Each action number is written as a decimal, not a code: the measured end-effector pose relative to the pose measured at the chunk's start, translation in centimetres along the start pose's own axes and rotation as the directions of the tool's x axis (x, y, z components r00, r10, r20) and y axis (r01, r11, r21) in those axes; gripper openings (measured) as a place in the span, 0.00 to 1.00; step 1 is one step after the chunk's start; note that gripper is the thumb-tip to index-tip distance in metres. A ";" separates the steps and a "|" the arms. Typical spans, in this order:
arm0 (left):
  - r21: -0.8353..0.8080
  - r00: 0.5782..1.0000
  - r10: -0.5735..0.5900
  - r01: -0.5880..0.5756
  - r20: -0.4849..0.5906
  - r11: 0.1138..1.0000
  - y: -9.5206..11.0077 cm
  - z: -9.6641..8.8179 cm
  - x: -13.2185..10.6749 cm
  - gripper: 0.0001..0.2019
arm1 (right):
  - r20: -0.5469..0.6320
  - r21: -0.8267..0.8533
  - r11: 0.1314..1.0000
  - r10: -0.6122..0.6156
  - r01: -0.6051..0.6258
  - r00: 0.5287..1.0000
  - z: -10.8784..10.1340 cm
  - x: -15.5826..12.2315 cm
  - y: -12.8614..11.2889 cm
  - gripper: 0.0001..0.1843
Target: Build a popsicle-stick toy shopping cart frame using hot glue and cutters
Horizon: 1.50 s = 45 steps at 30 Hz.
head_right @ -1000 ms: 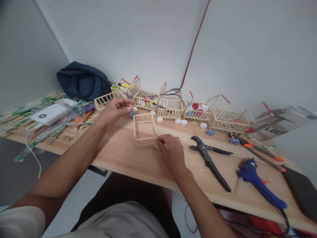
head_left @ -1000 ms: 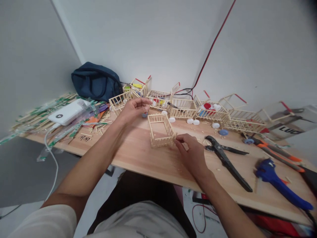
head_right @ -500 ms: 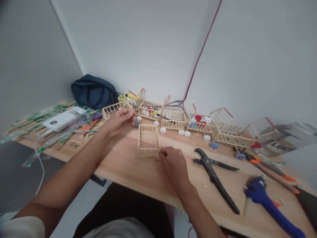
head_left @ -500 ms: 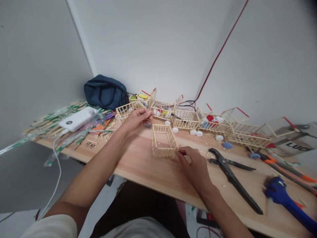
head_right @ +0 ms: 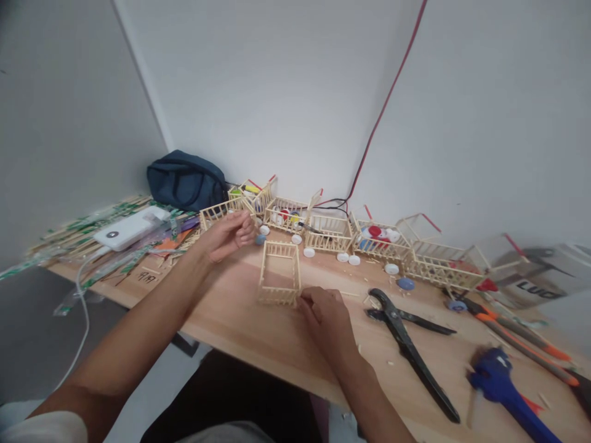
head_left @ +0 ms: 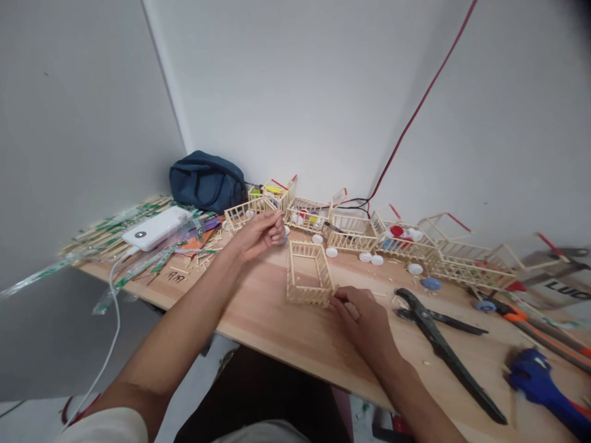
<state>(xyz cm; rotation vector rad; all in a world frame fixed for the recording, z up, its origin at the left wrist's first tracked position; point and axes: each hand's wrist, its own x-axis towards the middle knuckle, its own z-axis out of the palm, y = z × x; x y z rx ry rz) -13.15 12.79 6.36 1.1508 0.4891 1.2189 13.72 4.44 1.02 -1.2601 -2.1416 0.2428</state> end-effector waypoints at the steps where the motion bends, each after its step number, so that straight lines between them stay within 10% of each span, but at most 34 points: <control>1: 0.095 1.000 0.008 -0.006 -0.022 0.995 0.0 0.1 -0.1 0.22 | 0.001 0.005 1.000 -0.010 0.010 1.000 0.0 0.0 -0.1 0.08; 6: 0.570 0.991 0.129 -0.082 -0.043 0.817 0.4 1.8 -0.6 0.18 | 0.017 0.000 1.000 -0.027 0.027 0.999 -0.1 0.1 -0.3 0.08; 13: 0.777 0.971 0.230 -0.198 0.071 0.598 2.5 5.3 -2.6 0.14 | 0.018 -0.024 1.000 -0.020 0.020 1.000 -0.1 0.0 -0.2 0.09; 21: 0.759 0.912 0.399 -0.194 -0.093 0.621 4.0 5.0 -5.7 0.10 | 0.009 0.002 1.000 0.030 -0.030 1.000 -0.1 -0.1 0.1 0.08; 27: 0.816 0.967 0.247 -0.096 -0.059 0.570 1.2 3.1 -8.1 0.12 | -0.195 -0.001 0.992 -0.124 0.126 0.973 -2.0 0.4 -0.2 0.21; 34: 0.904 0.968 0.248 -0.076 -0.034 0.421 -2.8 3.1 -10.0 0.23 | 0.175 -0.239 0.921 -0.271 0.308 0.947 -3.6 2.6 -3.4 0.20; 45: 0.878 0.947 0.281 0.005 -0.158 0.478 -6.1 3.8 -10.4 0.09 | 0.415 -0.387 0.838 -0.216 0.386 0.884 -1.8 4.5 -4.6 0.09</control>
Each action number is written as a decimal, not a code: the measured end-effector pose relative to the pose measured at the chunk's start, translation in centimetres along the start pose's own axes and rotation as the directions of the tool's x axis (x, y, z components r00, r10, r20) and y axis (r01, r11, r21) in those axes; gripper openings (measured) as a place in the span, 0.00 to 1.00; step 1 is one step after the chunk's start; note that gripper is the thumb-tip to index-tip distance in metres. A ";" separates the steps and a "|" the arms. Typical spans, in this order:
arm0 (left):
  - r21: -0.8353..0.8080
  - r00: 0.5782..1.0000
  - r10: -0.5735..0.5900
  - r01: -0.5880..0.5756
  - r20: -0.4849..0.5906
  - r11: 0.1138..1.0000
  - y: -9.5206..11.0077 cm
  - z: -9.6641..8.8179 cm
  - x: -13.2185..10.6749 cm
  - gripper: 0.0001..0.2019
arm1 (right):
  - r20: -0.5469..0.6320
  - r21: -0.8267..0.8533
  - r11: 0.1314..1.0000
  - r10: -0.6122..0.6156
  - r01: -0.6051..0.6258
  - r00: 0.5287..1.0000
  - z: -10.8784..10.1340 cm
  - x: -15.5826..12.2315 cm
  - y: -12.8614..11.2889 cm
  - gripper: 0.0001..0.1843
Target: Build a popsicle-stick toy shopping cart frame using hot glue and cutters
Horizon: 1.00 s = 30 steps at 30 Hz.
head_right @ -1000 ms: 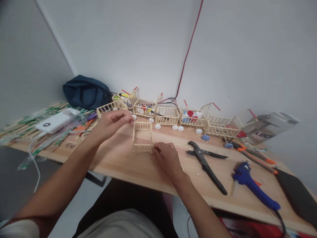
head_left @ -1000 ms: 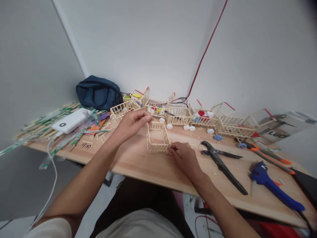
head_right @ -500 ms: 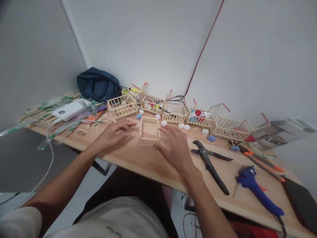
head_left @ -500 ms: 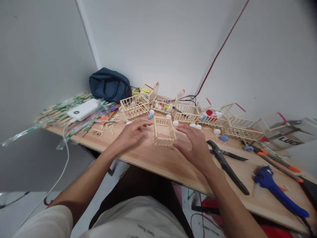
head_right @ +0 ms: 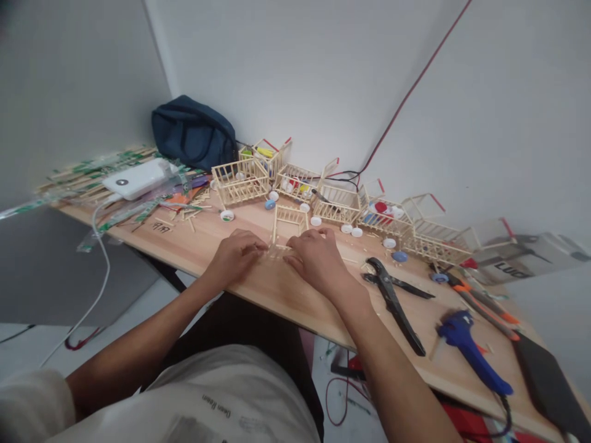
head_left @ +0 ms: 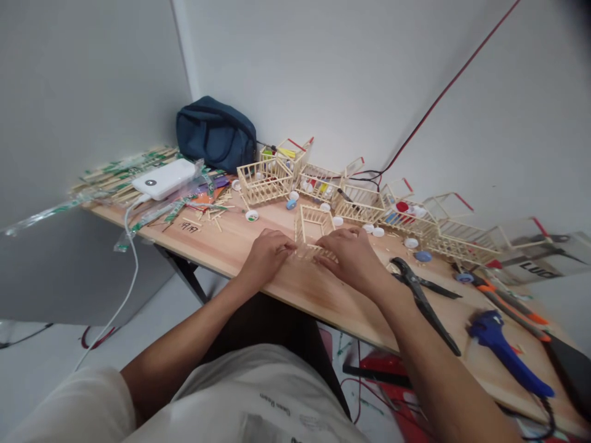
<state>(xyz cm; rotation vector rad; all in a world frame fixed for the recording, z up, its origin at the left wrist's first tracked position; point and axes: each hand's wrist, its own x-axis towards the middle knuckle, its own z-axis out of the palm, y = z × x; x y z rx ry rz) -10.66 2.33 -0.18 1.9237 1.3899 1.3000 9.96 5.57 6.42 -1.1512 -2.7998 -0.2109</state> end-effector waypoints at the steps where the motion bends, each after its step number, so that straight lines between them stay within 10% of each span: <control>1: 0.000 1.000 0.003 -0.003 -0.001 1.000 0.0 0.1 0.0 0.09 | 0.015 -0.006 1.000 -0.002 0.002 1.000 -0.1 0.1 0.0 0.08; 13: 0.143 0.999 -0.001 -0.005 0.044 0.990 0.0 0.3 -0.2 0.06 | 0.170 -0.061 0.998 0.017 -0.006 0.985 -1.4 0.9 -0.9 0.12; 30: 0.130 0.999 -0.040 0.038 0.012 0.991 0.2 0.0 -0.1 0.06 | 0.094 -0.067 0.998 0.013 -0.006 0.995 -0.6 1.0 -1.1 0.15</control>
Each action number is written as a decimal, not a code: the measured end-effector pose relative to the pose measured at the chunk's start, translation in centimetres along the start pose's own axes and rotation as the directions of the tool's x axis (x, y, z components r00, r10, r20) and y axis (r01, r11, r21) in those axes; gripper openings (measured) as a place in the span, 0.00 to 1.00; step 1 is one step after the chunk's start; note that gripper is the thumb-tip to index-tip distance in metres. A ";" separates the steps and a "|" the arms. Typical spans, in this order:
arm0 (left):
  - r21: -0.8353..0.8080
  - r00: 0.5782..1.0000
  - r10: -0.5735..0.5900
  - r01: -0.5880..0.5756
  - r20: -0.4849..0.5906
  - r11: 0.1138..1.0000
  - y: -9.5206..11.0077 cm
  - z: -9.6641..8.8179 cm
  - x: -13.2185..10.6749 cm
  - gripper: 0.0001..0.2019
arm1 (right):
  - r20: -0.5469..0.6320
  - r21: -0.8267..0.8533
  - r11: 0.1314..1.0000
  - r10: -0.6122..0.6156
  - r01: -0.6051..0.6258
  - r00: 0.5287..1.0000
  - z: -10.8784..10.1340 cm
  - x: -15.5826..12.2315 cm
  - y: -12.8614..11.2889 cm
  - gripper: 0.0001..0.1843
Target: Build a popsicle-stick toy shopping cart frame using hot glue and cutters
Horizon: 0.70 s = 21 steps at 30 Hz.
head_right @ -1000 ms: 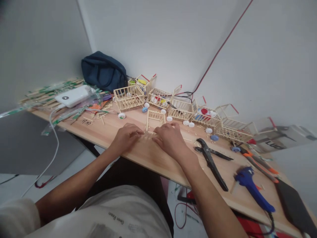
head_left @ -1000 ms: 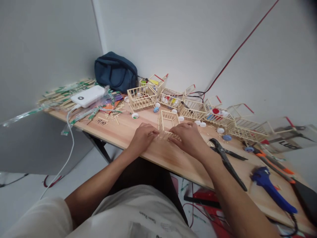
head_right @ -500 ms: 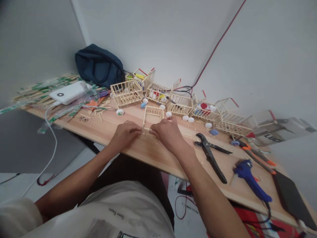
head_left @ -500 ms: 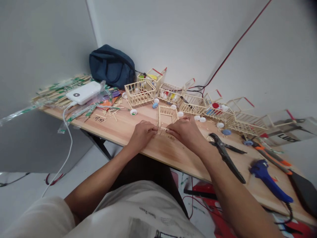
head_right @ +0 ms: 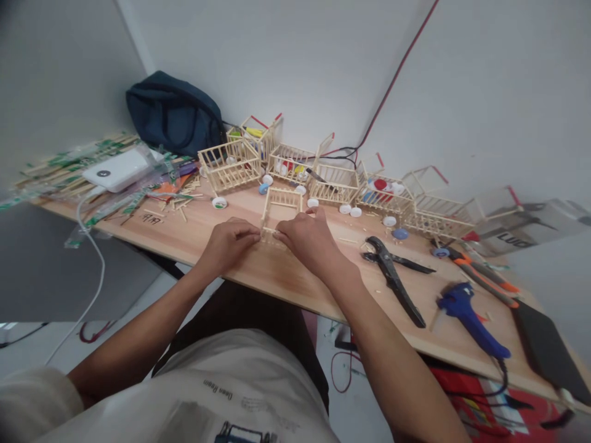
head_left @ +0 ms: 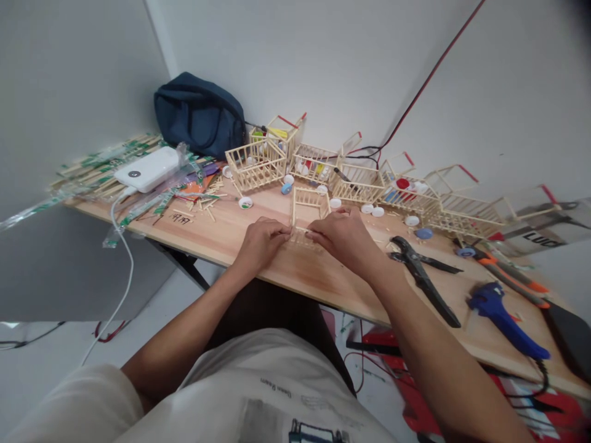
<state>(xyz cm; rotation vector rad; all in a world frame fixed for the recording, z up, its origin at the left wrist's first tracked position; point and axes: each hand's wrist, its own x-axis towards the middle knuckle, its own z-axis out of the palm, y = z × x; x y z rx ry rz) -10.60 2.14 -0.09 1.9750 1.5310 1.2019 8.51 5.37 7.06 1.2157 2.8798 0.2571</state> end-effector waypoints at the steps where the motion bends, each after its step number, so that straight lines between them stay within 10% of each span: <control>1: -0.001 1.000 -0.006 0.006 0.004 1.000 0.0 0.0 0.0 0.06 | 0.001 0.001 1.000 0.000 0.000 1.000 0.0 0.0 0.0 0.15; 21: 0.013 1.000 -0.018 0.018 0.010 1.000 -0.3 0.1 0.1 0.06 | 0.023 -0.014 0.998 0.057 -0.057 0.998 -0.4 -0.3 -1.0 0.15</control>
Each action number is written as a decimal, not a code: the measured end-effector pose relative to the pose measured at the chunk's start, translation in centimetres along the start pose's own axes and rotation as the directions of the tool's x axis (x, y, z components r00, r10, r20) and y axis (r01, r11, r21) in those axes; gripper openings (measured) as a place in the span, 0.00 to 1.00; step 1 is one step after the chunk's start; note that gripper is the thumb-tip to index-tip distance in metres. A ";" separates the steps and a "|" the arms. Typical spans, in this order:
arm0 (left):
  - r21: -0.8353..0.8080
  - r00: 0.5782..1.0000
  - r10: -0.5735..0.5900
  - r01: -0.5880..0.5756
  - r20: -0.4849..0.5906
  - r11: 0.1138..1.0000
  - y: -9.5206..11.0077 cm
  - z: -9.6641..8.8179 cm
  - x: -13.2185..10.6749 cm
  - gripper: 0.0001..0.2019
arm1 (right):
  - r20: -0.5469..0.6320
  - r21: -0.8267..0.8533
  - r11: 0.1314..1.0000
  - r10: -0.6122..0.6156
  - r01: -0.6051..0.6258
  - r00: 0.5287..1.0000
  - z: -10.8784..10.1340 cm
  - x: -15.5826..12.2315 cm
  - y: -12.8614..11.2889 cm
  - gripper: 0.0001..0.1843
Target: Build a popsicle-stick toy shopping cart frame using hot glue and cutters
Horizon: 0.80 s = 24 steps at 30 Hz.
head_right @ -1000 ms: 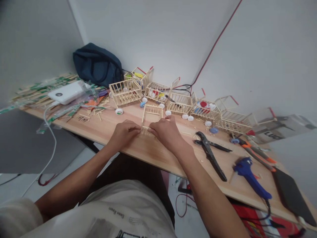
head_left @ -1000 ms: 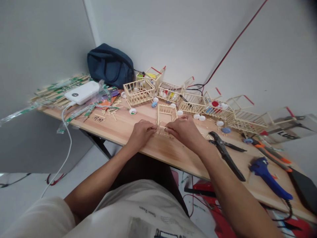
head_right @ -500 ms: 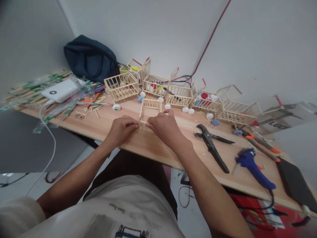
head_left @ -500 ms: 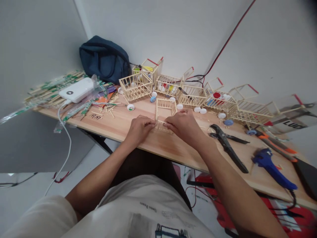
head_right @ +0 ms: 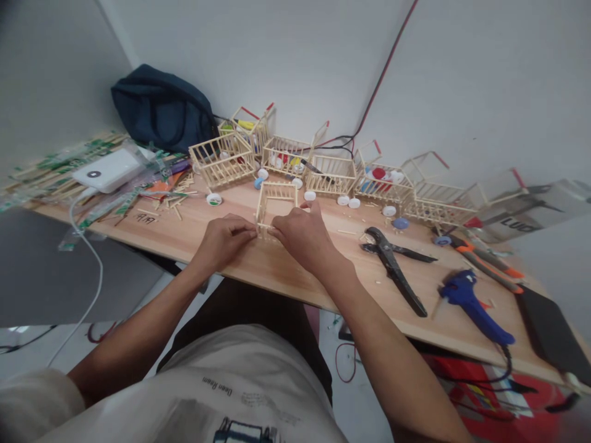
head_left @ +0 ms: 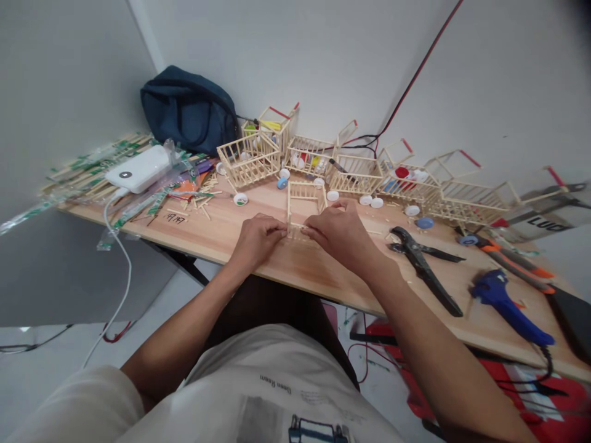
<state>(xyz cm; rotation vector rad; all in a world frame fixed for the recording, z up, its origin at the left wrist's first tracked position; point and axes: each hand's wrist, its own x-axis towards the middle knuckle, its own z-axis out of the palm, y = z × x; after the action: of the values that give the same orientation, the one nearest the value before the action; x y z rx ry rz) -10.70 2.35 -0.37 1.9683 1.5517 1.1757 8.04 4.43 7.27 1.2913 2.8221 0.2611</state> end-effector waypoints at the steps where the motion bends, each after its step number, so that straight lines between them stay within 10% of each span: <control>1: -0.004 1.000 0.003 -0.003 0.000 1.000 0.0 0.0 0.0 0.07 | -0.003 0.004 1.000 -0.001 0.001 1.000 0.0 0.0 0.0 0.15; 13: -0.094 0.997 0.080 -0.080 0.001 0.992 0.7 -0.6 0.5 0.07 | -0.064 0.085 0.995 -0.046 0.051 0.997 -0.4 0.0 1.0 0.16; 24: -0.292 0.981 0.129 -0.083 0.143 0.953 3.6 -3.8 3.5 0.11 | -0.141 0.555 0.827 -0.011 0.088 0.990 -3.3 0.0 4.8 0.20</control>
<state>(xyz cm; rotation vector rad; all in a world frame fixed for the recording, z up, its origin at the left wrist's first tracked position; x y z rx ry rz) -11.31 3.65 5.74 1.9184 1.1385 1.1757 11.36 7.02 11.30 1.3046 3.1722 -0.5587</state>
